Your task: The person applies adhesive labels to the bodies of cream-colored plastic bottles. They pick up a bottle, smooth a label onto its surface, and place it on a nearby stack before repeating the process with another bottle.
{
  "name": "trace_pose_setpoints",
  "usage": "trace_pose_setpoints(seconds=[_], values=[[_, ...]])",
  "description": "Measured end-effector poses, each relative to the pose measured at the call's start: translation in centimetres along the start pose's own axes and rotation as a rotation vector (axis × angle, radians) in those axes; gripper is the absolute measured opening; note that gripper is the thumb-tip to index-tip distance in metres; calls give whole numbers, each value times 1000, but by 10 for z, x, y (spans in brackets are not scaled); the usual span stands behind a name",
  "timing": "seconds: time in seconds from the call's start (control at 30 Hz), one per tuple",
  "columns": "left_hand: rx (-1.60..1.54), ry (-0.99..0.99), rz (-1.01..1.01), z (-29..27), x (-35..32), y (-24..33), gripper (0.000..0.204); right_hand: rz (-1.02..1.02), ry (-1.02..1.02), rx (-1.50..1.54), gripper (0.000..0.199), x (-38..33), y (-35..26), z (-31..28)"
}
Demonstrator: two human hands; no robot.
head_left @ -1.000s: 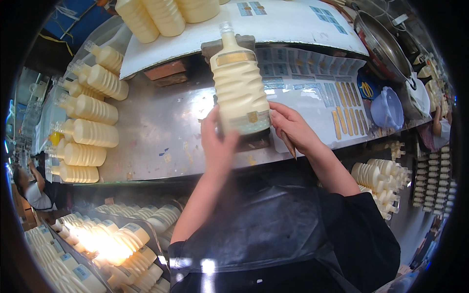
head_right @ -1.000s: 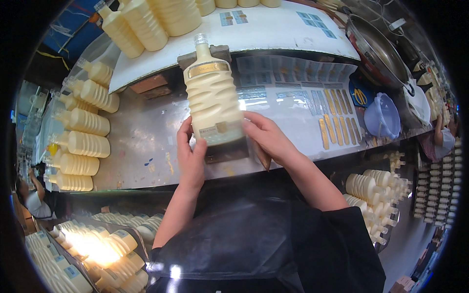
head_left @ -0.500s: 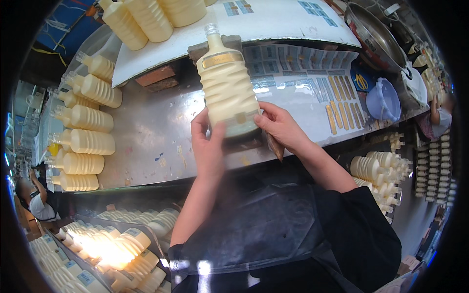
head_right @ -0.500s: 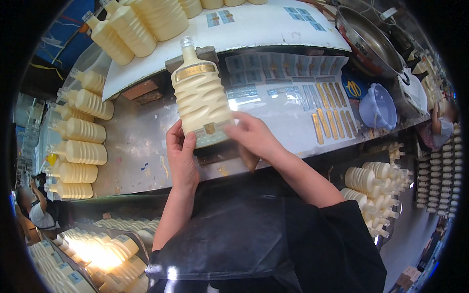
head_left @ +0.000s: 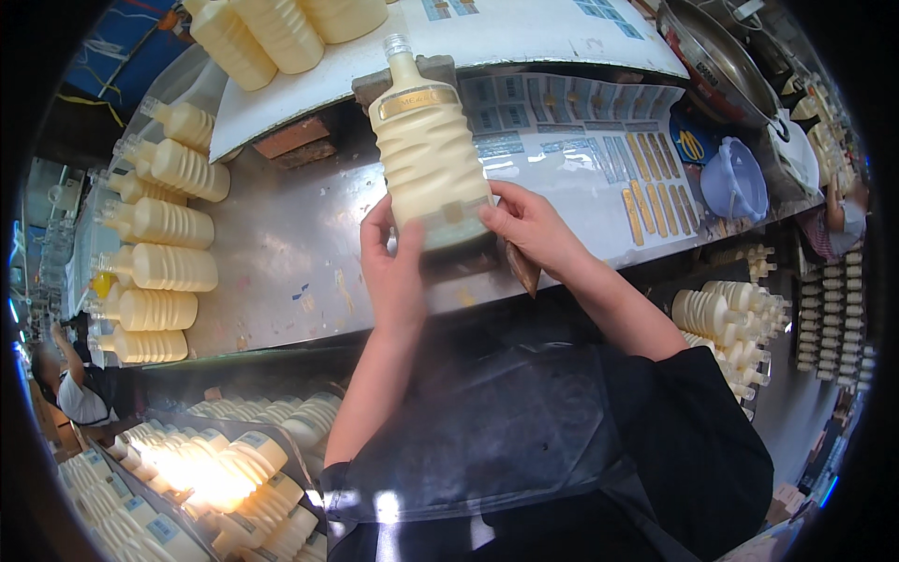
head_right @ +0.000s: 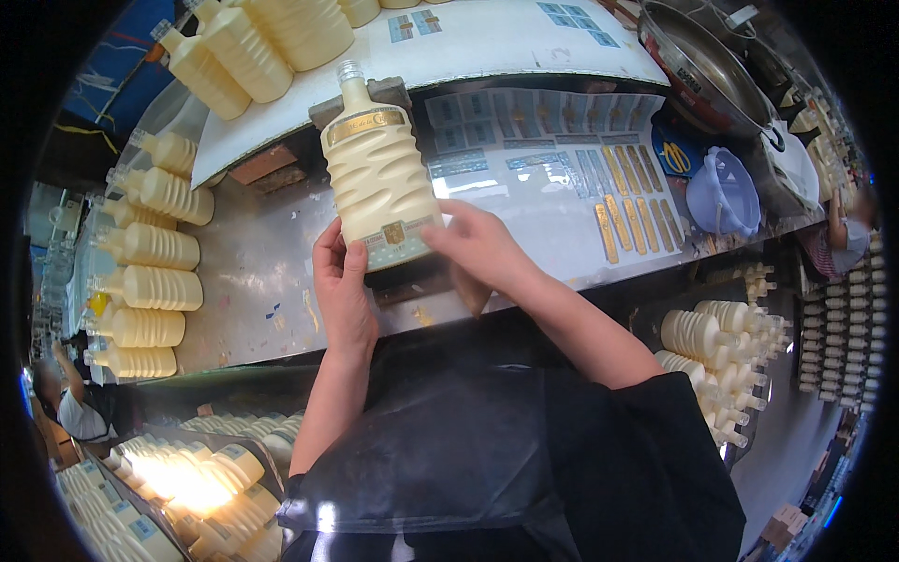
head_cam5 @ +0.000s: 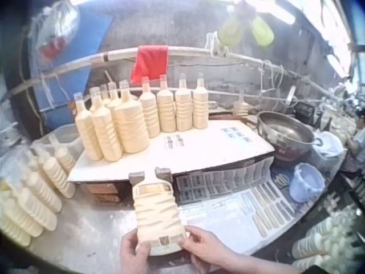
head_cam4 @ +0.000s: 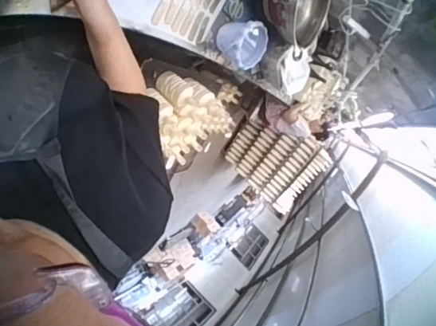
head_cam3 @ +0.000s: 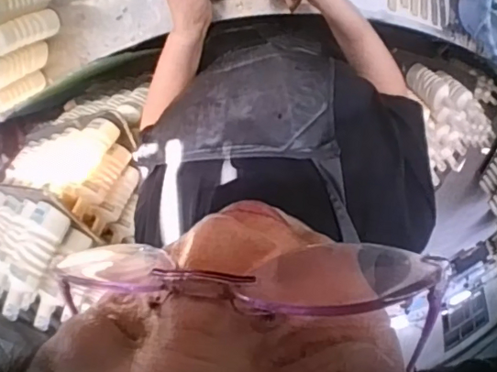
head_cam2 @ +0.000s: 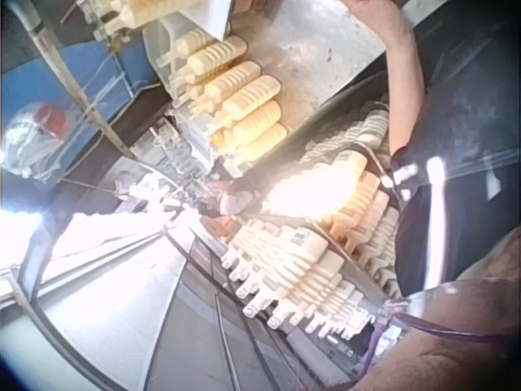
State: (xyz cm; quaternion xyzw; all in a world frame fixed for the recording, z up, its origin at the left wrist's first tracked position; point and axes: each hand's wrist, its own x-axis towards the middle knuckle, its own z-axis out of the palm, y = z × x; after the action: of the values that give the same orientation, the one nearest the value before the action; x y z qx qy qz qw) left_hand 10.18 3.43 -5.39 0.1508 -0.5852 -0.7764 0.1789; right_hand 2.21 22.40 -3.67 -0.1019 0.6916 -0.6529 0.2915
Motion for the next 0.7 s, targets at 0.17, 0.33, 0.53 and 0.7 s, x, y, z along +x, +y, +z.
trace_pose_setpoints(seconds=[0.17,0.33,0.53,0.7], values=[[122,-28,41,-4,-1,3,55,-23,3,96,37,3,-14,-34],[431,49,173,0,-1,1,65,-304,169,-56,23,-9,-48,-6],[354,27,154,-4,-1,-2,57,-826,380,-774,29,-10,-56,6],[128,-24,25,-11,3,1,49,-1208,156,-898,25,-29,-41,27]])
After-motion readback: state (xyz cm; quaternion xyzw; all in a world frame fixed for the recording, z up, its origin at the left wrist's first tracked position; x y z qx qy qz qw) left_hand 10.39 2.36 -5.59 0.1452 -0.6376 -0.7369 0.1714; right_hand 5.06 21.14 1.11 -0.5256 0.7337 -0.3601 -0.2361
